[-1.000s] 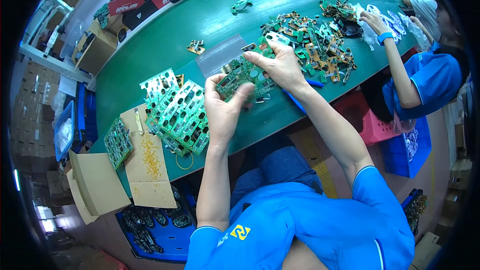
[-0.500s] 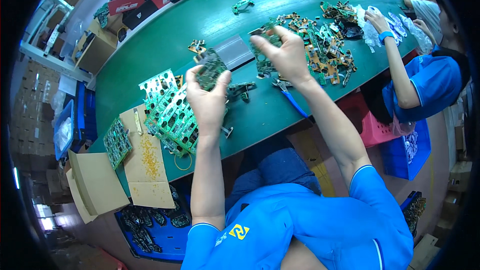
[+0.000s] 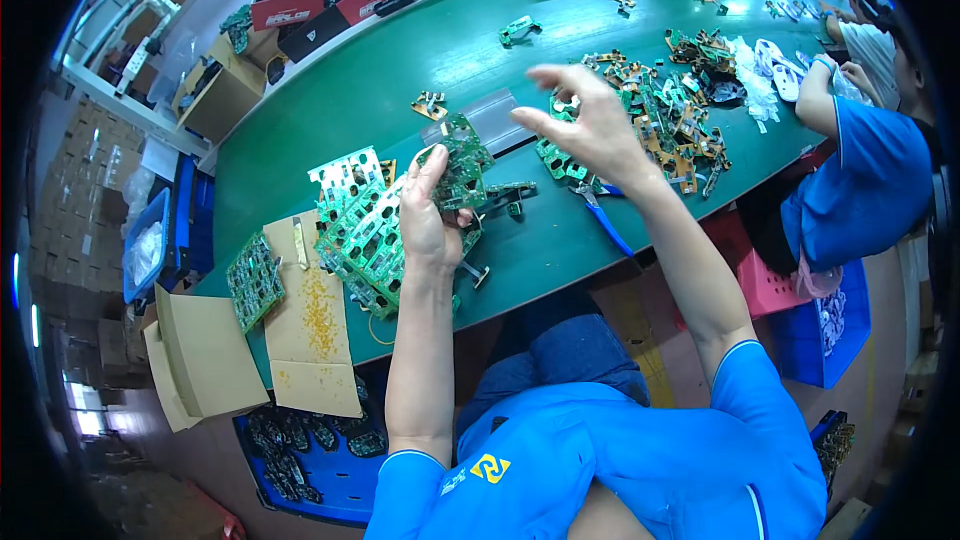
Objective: The person cuts connections on printed circuit board panels using pliers and separates smaller circuit board components from the panels by hand on a workbench.
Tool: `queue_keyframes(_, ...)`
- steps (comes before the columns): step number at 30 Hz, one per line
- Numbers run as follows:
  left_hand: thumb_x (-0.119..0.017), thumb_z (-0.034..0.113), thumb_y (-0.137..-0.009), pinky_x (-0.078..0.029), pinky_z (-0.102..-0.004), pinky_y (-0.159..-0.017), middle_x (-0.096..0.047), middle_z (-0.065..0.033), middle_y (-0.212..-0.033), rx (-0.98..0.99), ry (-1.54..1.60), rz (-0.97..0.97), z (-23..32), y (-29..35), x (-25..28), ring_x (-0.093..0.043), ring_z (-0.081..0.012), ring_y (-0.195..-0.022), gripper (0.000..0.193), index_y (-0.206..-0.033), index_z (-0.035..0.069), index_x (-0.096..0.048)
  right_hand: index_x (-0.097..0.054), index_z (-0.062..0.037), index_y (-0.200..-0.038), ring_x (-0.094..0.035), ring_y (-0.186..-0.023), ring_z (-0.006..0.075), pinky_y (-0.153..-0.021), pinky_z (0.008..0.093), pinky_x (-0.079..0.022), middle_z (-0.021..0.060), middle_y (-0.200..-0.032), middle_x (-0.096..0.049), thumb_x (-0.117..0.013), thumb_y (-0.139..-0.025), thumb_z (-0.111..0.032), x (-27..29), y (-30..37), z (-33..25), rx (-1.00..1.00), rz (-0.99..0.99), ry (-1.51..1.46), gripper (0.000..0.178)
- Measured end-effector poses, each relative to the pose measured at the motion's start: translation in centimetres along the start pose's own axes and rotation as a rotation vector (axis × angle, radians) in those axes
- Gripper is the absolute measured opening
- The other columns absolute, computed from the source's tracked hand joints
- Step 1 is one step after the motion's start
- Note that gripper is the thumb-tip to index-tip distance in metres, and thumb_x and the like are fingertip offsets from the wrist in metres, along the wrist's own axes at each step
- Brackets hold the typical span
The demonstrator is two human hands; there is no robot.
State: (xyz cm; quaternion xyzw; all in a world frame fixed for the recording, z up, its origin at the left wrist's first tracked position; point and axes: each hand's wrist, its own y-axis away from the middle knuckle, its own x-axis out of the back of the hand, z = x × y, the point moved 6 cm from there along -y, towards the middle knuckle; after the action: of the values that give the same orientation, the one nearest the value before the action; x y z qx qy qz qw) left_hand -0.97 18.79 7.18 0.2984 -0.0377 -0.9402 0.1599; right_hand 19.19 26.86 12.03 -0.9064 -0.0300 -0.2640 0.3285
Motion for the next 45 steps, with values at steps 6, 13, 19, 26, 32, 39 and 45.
queue_keyframes(6, -0.067, 0.012, -0.093, -0.036, -0.0148, -0.040, -0.066, -0.0026, -0.089, -0.013, -0.298, -0.181, -0.5, 1.3, -1.3, -0.053, -0.0032, -0.057, 0.027, -0.118, 0.006, -0.059, -0.070, -0.0040, -0.112, -0.061, -0.073, 0.0094, -0.066, 0.0199, -0.049, 0.0043, -0.088, -0.069, -0.073, -0.091, -0.024, -4.0, 3.4, -1.0, -0.395, -0.358, -0.784, 0.029)
queue_keyframes(13, -0.068, 0.013, -0.093, -0.037, -0.0145, -0.040, -0.066, -0.0034, -0.089, -0.154, -0.380, -0.062, 0.2, 3.1, -1.6, -0.052, -0.0027, -0.057, 0.028, -0.119, 0.005, -0.061, -0.072, -0.0038, -0.108, -0.058, -0.070, 0.0058, -0.062, 0.0176, -0.046, 0.0007, -0.084, -0.067, -0.069, -0.094, -0.019, -4.4, 5.1, -0.3, -0.531, -0.206, -0.916, 0.021)
queue_keyframes(19, -0.070, 0.014, -0.093, -0.036, -0.0143, -0.042, -0.067, -0.0035, -0.089, -0.131, -0.332, -0.064, 2.3, 3.4, -0.3, -0.053, -0.0034, -0.057, 0.025, -0.115, 0.004, -0.064, -0.072, -0.0033, -0.109, -0.055, -0.066, 0.0046, -0.060, 0.0162, -0.044, 0.0000, -0.080, -0.065, -0.069, -0.095, -0.018, 0.0, 2.6, 0.6, -0.395, -0.066, -0.711, 0.021)
queue_keyframes(26, -0.074, 0.015, -0.090, -0.035, -0.0152, -0.045, -0.067, -0.0033, -0.084, -0.169, -0.718, -0.121, 2.2, 3.1, -1.4, -0.053, -0.0041, -0.060, 0.020, -0.103, 0.002, -0.069, -0.072, -0.0025, -0.109, -0.050, -0.064, 0.0041, -0.059, 0.0160, -0.041, -0.0011, -0.078, -0.061, -0.072, -0.092, -0.015, -0.2, 1.0, -1.7, -0.214, -0.404, -0.580, 0.021)
queue_keyframes(32, -0.079, 0.016, -0.086, -0.037, -0.0162, -0.050, -0.067, -0.0031, -0.078, -0.180, -0.896, -0.168, 1.1, 3.0, -1.6, -0.054, -0.0053, -0.063, 0.019, -0.093, 0.000, -0.072, -0.073, -0.0015, -0.103, -0.047, -0.064, 0.0038, -0.057, 0.0166, -0.038, -0.0011, -0.077, -0.061, -0.075, -0.088, -0.012, -1.3, 2.5, -1.6, -0.294, -0.369, -0.638, 0.018)
queue_keyframes(39, -0.080, 0.012, -0.084, -0.042, -0.0178, -0.055, -0.067, -0.0024, -0.075, -0.219, -0.728, -0.079, 0.0, 3.2, -1.1, -0.055, -0.0058, -0.065, 0.016, -0.091, -0.001, -0.073, -0.072, -0.0006, -0.093, -0.048, -0.062, 0.0040, -0.055, 0.0174, -0.038, 0.0006, -0.074, -0.062, -0.076, -0.085, -0.010, -2.1, 4.8, -1.1, -0.349, -0.300, -0.693, 0.013)
queue_keyframes(45, -0.079, 0.010, -0.083, -0.045, -0.0198, -0.055, -0.068, -0.0035, -0.073, -0.411, -0.775, -0.041, -0.5, 3.4, -1.7, -0.056, -0.0067, -0.062, 0.015, -0.091, -0.001, -0.074, -0.071, -0.0007, -0.088, -0.047, -0.060, 0.0043, -0.054, 0.0181, -0.039, 0.0010, -0.072, -0.062, -0.076, -0.084, -0.007, -2.0, 5.2, -2.1, -0.312, -0.186, -0.466, 0.009)
